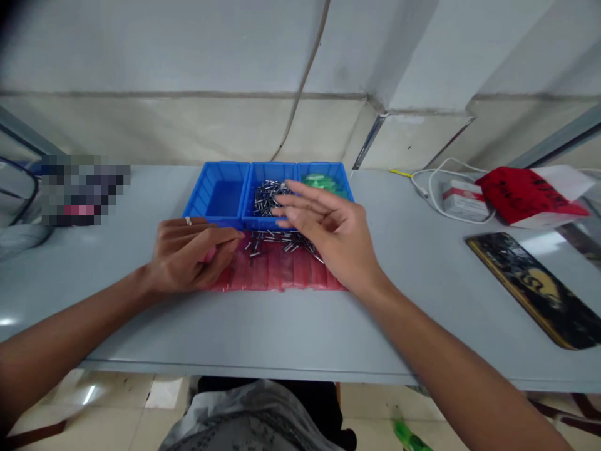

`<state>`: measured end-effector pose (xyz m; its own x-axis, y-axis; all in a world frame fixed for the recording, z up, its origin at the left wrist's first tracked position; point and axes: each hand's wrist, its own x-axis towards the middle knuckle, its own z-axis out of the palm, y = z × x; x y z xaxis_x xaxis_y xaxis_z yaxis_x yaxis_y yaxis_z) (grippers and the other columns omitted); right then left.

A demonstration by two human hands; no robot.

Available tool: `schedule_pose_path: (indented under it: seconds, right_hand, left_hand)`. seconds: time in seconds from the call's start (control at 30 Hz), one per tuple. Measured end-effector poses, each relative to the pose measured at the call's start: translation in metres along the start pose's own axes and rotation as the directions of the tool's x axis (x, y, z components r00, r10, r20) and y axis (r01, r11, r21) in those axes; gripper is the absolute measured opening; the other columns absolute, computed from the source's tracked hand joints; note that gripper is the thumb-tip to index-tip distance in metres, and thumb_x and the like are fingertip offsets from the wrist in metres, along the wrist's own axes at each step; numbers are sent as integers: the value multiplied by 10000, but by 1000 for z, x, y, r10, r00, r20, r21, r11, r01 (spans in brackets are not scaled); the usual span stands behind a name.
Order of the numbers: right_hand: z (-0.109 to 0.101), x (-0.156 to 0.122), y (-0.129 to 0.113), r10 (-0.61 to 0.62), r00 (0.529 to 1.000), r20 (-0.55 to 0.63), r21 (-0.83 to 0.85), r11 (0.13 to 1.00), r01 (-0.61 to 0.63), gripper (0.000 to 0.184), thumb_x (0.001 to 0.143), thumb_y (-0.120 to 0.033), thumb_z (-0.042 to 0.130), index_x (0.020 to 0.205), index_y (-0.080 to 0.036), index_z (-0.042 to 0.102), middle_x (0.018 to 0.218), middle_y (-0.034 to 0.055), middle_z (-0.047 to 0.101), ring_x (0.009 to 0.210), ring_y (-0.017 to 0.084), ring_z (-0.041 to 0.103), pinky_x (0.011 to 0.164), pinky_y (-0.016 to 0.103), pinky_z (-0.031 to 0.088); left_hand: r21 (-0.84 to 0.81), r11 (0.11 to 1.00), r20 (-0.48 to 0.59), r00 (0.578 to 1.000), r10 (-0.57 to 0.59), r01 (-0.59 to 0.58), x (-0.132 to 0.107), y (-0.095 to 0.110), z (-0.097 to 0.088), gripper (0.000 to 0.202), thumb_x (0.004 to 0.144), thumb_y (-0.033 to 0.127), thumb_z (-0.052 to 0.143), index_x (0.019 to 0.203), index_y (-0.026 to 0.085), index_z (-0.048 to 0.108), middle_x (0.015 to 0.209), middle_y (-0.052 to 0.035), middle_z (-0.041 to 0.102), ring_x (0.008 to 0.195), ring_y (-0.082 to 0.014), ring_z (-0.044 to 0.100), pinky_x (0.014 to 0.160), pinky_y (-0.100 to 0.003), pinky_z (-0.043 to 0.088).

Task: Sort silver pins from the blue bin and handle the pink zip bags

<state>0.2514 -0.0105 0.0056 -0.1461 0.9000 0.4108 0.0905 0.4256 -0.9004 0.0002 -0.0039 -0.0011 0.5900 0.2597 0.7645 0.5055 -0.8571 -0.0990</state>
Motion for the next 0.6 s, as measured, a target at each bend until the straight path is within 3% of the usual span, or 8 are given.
schedule_pose_path:
  seconds: [0.07,0.13,0.2,0.23,0.4,0.6]
  right_hand:
    - [-2,-1,1,-106,981,161,-299,942,150,284,991,-224,659,1259,-265,745,1060,44,817,884,210,783,810,396,660]
    - [-3,-4,4,-165,908,386,-576,726,377,231,986,-202,645,1173,-217,780,1021,78,809,907,245,766,824,421,641]
    - [-1,-7,8,-118,815,568,-667,513,540,218,977,-151,627,1125,-172,786,1050,118,786,975,282,742,856,449,630]
    - [0,-8,11,-85,786,613,-675,461,576,229,975,-119,612,1125,-158,781,1054,128,774,991,287,731,867,453,629]
    - [4,-11,14,-109,756,645,-656,428,622,245,973,-67,580,1121,-144,759,1030,126,752,972,279,706,866,444,639]
    - [7,-13,6,-238,775,585,-635,460,620,246,1000,-87,551,1105,-147,766,1000,122,741,924,249,712,824,405,649]
  left_hand:
    - [2,1000,12,1000,8,-8,0,0,1,48,951,148,660,999,147,655,658,34,692,514,-89,605,535,-244,469]
    - [3,1000,12,1000,5,-5,-1,0,1,44,955,150,653,998,157,653,643,40,680,507,-91,600,528,-249,473]
    - [7,1000,13,1000,4,-4,-1,-1,2,32,967,157,635,994,168,650,634,40,672,507,-94,601,520,-254,482]
    - [12,1000,15,1000,10,-10,0,-1,2,30,972,162,628,991,170,650,634,39,673,509,-96,606,516,-256,487]
    - [37,997,0,998,70,-70,4,0,0,25,961,150,649,981,151,664,634,40,676,512,-99,628,504,-264,496]
    - [52,996,20,997,70,-71,2,-1,1,32,949,149,662,980,155,659,621,50,668,517,-94,625,509,-251,477]
